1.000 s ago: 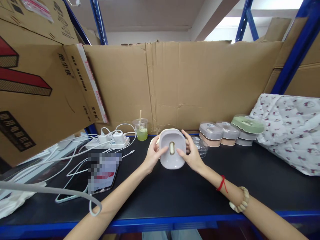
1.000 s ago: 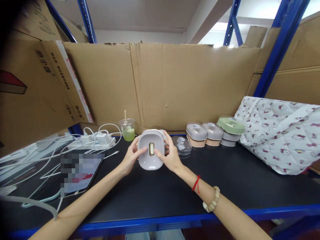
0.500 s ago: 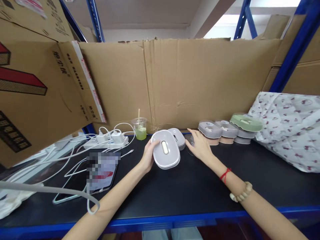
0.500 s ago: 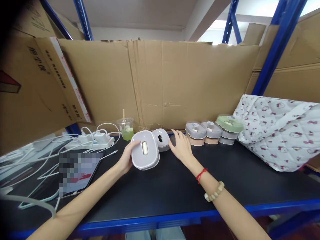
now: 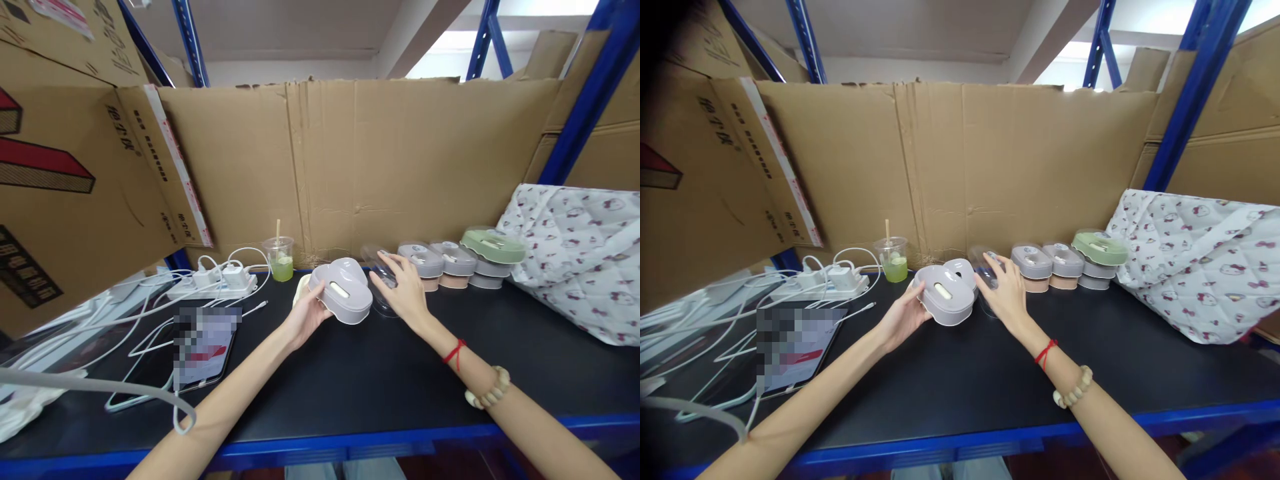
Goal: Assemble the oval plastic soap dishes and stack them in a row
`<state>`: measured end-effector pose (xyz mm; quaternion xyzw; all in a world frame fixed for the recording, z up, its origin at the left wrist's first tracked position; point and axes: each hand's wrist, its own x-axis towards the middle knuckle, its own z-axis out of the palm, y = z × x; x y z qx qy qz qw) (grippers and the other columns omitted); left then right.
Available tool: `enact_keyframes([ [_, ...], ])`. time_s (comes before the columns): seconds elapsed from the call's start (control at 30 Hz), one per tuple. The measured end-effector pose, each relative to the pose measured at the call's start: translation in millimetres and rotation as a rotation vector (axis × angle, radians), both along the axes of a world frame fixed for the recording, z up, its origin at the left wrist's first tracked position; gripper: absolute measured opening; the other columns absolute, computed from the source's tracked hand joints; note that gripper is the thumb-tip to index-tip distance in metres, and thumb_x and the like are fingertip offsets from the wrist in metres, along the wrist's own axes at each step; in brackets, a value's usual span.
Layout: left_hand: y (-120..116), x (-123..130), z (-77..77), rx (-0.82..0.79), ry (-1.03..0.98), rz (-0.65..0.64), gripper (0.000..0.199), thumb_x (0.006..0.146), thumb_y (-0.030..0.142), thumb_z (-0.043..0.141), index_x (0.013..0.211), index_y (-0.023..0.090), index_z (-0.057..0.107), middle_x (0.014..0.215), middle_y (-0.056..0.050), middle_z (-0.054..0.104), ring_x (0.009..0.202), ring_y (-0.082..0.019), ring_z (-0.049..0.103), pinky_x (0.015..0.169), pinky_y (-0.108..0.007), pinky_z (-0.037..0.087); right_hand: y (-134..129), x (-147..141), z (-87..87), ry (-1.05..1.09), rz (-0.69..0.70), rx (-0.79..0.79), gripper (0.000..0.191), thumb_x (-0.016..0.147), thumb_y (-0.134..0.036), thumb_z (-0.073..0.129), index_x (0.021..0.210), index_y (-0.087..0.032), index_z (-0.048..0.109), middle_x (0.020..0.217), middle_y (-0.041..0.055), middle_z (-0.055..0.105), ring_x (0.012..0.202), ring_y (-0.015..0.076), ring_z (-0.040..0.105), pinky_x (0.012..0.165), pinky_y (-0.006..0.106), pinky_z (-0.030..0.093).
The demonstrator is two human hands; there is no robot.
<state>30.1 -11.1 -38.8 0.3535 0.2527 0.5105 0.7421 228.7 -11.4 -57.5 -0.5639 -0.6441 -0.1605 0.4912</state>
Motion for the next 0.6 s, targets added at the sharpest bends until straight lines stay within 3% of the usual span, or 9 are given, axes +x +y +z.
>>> enact_keyframes([
  [0.1,-1.2,0.5,-5.2,0.106,-0.011,-0.06,0.017,0.091,0.017,0.057,0.108,0.017,0.058,0.106,-0.008,0.058,0.093,-0.021,0.058,0.071,-0.026,0.056,-5.8,-15.4,-4.6,0.035,0.291,0.034,0.041,0.086,-0.046,0.051,0.116,-0.021,0.061,0.112,0.0098,0.056,0.103,0.026,0.053,0.089,0.044,0.046],
  [0.2,-1.7,-0.5,-8.7,0.152,-0.016,-0.133,0.03,0.084,0.031,0.07,0.109,0.02,0.056,0.109,-0.008,0.057,0.104,-0.025,0.054,0.076,-0.03,0.055,-13.7,-29.2,-6.6,0.047,0.449,-0.043,0.042,0.085,-0.045,0.054,0.118,-0.02,0.06,0.116,0.0097,0.055,0.108,0.0253,0.051,0.092,0.045,0.044],
  [0.4,-5.5,0.3,-11.1,0.21,-0.012,-0.147,0.06,0.066,0.043,0.086,0.109,0.021,0.051,0.112,-0.007,0.056,0.11,-0.028,0.049,0.074,-0.03,0.056,-22.1,-35.4,-4.9,-0.024,0.503,-0.046,0.042,0.087,-0.04,0.05,0.12,-0.018,0.06,0.119,0.0107,0.055,0.11,0.0256,0.049,0.092,0.045,0.043],
  [0.6,-9.6,1.7,-8.3,0.232,0.032,-0.083,0.056,0.064,0.04,0.086,0.105,0.019,0.054,0.107,-0.006,0.057,0.107,-0.028,0.051,0.07,-0.029,0.056,-23.9,-37.7,-5.6,-0.087,0.496,0.02,0.039,0.09,-0.04,0.046,0.12,-0.02,0.061,0.121,0.0107,0.054,0.112,0.0263,0.048,0.091,0.046,0.043],
])
